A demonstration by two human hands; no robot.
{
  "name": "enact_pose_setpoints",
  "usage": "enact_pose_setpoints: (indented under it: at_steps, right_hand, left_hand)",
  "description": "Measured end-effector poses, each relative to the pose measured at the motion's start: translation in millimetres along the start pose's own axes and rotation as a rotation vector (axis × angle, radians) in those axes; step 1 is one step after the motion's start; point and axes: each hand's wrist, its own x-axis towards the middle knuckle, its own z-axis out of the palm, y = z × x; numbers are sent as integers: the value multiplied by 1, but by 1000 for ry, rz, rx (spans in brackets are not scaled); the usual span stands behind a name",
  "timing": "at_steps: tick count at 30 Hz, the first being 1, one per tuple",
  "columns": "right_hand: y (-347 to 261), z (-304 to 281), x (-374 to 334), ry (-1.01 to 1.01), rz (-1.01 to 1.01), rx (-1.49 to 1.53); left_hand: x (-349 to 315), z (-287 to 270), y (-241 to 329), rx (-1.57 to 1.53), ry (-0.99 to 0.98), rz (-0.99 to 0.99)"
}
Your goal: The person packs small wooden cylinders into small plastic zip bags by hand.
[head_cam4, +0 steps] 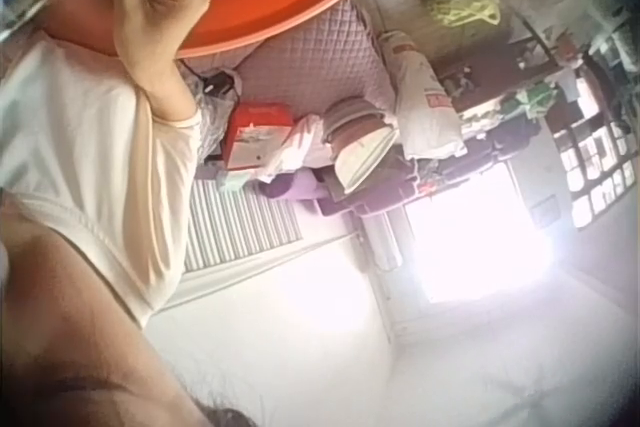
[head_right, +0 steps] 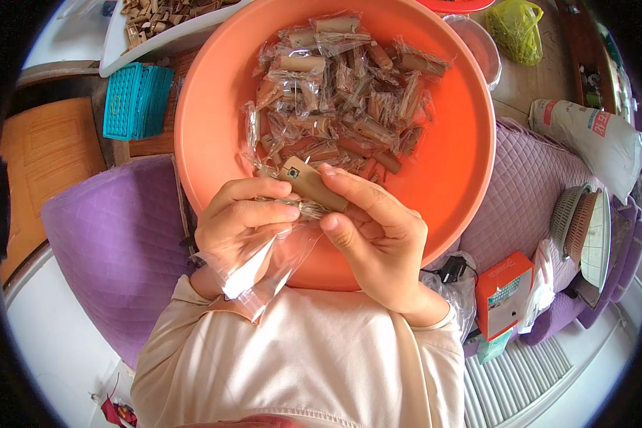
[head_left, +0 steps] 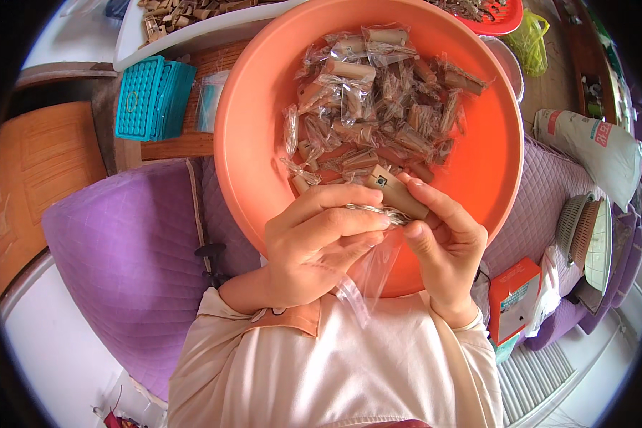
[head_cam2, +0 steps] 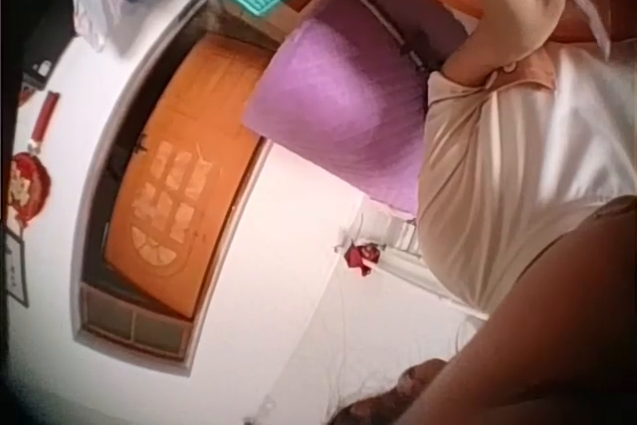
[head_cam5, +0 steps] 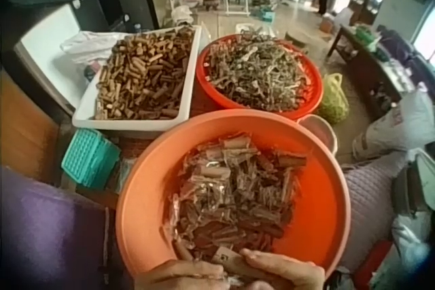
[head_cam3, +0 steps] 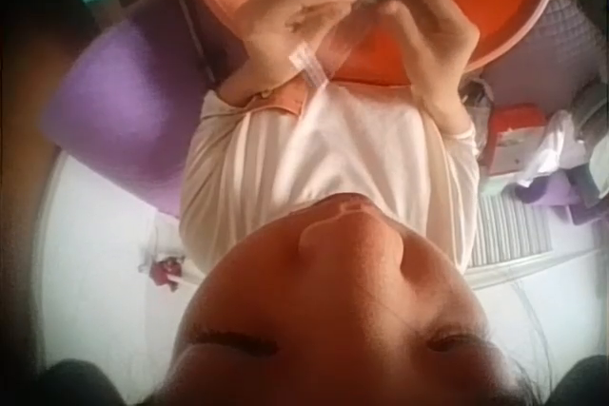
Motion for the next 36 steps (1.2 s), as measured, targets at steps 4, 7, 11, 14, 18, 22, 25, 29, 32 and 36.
enact_pose_setpoints:
  at_steps: [4,7,11,14,18,22,25,29,32,36]
  right_hand:
    - [2,-4,1,112,-94,10]
    - [4,-17,4,302,-309,-153]
    - [-15,-27,5,386,-467,-226]
    - [-28,-30,5,353,-703,-517]
    - [-46,-23,21,81,-922,-783]
    - [-49,-10,25,178,-736,-898]
    - [-50,-12,35,120,-687,-905]
    - [-53,-15,38,39,-634,-942]
    - [-48,-14,43,21,-586,-904]
    - [-49,-18,48,-28,-528,-861]
  left_hand:
    - [1,0,4,-139,-29,-161]
    - [-8,-3,-10,-423,-44,-234]
    - [-5,-2,-2,-516,92,-448]
    - [0,-2,0,-418,-1,-506]
    - [3,-8,-1,-211,-103,-553]
    - [5,-10,0,-117,-202,-486]
    - [8,-12,3,-49,-282,-527]
    - [8,-12,4,3,-314,-459]
    - [6,-15,3,5,-325,-468]
    - [14,-18,9,62,-365,-501]
